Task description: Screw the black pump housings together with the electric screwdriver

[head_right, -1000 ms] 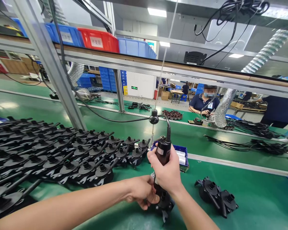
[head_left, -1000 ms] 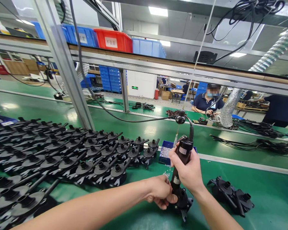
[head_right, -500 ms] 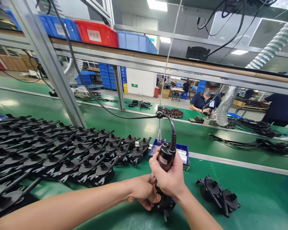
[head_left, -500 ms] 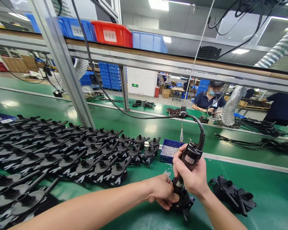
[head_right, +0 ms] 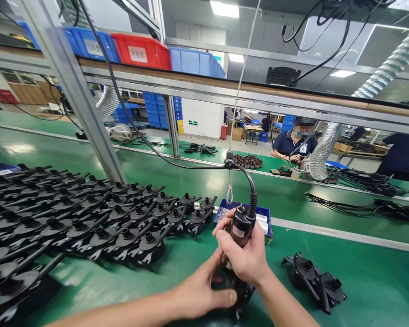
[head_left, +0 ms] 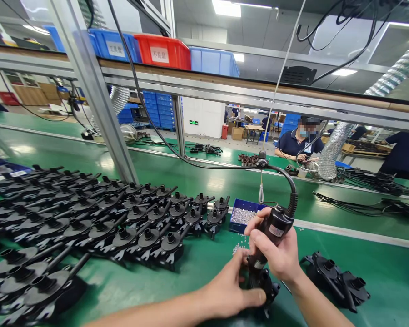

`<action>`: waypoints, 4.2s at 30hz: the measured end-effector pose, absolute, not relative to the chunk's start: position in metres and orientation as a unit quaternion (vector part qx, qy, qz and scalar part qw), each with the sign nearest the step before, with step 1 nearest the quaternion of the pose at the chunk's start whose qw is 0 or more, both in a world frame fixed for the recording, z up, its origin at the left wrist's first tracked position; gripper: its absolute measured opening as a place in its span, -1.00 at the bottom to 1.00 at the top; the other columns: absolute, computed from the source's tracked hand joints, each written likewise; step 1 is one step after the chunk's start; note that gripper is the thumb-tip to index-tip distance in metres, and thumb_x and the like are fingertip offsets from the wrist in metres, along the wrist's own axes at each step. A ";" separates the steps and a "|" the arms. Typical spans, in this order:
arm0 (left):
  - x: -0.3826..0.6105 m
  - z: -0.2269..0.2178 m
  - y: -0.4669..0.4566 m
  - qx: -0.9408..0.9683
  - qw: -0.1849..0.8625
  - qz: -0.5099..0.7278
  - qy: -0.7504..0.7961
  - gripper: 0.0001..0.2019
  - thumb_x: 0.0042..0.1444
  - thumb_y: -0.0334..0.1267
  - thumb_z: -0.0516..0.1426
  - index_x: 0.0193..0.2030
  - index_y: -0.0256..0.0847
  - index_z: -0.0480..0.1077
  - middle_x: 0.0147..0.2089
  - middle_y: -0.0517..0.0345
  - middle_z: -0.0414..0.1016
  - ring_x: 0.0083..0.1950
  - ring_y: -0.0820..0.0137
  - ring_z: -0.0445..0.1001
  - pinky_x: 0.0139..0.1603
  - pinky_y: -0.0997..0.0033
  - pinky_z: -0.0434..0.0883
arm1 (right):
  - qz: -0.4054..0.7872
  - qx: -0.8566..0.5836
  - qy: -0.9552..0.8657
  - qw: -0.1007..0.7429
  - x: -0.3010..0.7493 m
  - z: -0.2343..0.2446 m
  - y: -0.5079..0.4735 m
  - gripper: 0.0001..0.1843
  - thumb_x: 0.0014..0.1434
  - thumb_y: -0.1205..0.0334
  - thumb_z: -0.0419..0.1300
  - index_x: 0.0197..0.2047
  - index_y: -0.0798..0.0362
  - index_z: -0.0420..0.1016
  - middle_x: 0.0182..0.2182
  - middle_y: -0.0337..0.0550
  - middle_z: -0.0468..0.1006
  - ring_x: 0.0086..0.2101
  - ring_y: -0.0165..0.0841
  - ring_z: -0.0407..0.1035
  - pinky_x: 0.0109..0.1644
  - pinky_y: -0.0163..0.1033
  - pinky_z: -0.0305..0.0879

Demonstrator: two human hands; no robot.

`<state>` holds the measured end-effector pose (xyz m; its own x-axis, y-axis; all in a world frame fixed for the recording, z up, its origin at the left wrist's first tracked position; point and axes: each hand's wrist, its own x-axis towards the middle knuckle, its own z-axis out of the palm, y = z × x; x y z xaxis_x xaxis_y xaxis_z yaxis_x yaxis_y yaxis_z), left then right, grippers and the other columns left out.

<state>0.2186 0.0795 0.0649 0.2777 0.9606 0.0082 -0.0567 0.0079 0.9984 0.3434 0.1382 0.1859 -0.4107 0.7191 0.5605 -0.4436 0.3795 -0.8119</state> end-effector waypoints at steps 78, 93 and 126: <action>0.193 0.052 0.075 0.530 0.607 0.474 0.355 0.05 0.13 0.12 0.48 0.59 -0.07 0.02 0.29 -0.14 0.42 0.42 -0.03 0.43 0.57 -0.24 0.20 | 0.513 -0.173 -0.633 0.554 0.355 0.179 0.152 -0.82 0.31 0.17 0.37 -0.20 -0.01 0.44 -0.51 -0.34 0.42 -0.63 -0.45 0.18 -0.55 -0.27 0.14; 0.194 0.049 0.077 0.534 0.608 0.476 0.345 0.12 0.11 0.13 0.49 0.60 -0.13 -0.05 0.31 -0.18 0.40 0.45 -0.07 0.40 0.58 -0.22 0.19 | 0.506 -0.165 -0.644 0.550 0.358 0.172 0.147 -0.78 0.35 0.11 0.41 -0.17 -0.02 0.45 -0.44 -0.32 0.43 -0.61 -0.46 0.20 -0.56 -0.30 0.17; 0.195 0.049 0.082 0.541 0.615 0.475 0.322 0.03 0.09 0.08 0.52 0.57 -0.03 0.11 0.32 -0.14 0.44 0.40 -0.10 0.46 0.53 -0.24 0.25 | 0.667 -0.029 -0.643 0.376 0.376 0.181 0.130 -0.76 0.36 0.21 0.40 -0.18 -0.03 0.37 -0.47 -0.37 0.38 -0.62 -0.52 0.13 -0.54 -0.37 0.05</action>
<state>0.1947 0.0822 0.0491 0.3408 0.9327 0.1184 -0.2357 -0.0371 0.9711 0.3758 0.1298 0.1813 -0.7163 0.5379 0.4444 -0.4645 0.1077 -0.8790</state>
